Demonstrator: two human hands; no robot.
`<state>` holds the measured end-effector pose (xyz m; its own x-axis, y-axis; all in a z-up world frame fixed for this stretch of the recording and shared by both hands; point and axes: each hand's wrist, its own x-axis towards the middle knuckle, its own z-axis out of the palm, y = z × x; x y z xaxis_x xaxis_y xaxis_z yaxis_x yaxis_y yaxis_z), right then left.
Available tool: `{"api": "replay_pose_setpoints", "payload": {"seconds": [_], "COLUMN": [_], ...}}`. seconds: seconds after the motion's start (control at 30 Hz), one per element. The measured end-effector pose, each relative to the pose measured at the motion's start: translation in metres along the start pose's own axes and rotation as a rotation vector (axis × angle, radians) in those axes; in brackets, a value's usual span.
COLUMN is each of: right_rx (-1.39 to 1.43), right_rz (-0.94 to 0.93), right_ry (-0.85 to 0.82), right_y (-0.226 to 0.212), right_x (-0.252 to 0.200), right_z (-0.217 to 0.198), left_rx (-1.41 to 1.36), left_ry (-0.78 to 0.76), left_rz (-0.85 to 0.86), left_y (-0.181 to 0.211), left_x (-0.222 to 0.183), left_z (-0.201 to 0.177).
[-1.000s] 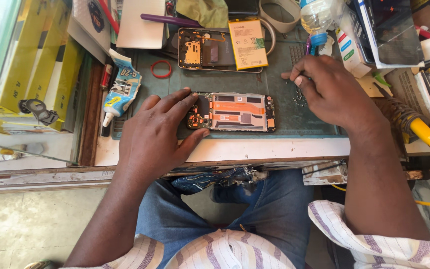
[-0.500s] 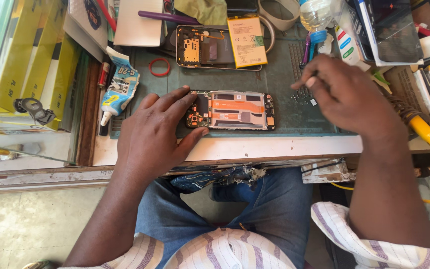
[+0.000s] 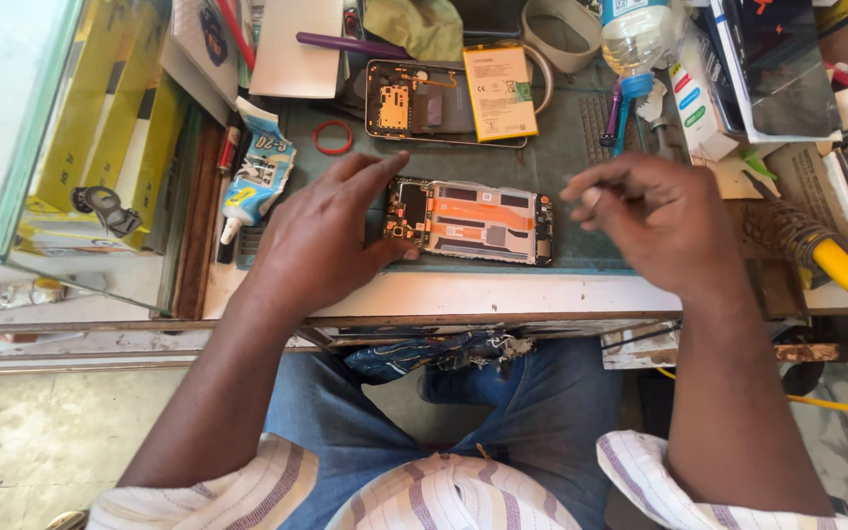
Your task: The person disassembles a smartphone on a cluttered workbench, using a screwdriver to remove screws and a prying tool to separate the back cover. They remove the battery, disconnect its ribbon cable, and peel off adhesive strips from the internal frame. The person then cleans the back cover with a spray bottle and a cloth.
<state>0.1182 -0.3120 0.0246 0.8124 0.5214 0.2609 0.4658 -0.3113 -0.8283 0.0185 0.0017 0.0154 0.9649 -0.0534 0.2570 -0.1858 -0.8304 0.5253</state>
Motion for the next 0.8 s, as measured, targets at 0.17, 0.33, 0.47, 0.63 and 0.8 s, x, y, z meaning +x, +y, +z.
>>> {"api": "replay_pose_setpoints", "payload": {"seconds": [0.17, 0.33, 0.47, 0.63, 0.8], "right_rx": [-0.092, -0.087, -0.14, 0.052, 0.234], "right_rz": [0.015, 0.017, -0.006, 0.002, 0.016], "right_ry": [-0.024, -0.02, -0.047, -0.092, -0.101], "right_y": [-0.011, -0.009, -0.012, -0.007, -0.003], "right_x": [-0.005, -0.001, 0.004, 0.019, 0.041], "right_z": [0.01, 0.019, 0.024, 0.03, 0.038], "left_rx": [-0.028, -0.004, 0.036, 0.036, 0.034], "left_ry": [-0.046, -0.097, -0.12, -0.114, 0.041], "left_rz": [0.041, 0.017, 0.013, 0.018, 0.121], "left_y": [-0.003, -0.008, -0.009, -0.011, -0.016], "left_x": [0.006, 0.009, 0.011, 0.009, -0.001], "left_z": [-0.001, -0.001, -0.003, -0.002, 0.008]}}
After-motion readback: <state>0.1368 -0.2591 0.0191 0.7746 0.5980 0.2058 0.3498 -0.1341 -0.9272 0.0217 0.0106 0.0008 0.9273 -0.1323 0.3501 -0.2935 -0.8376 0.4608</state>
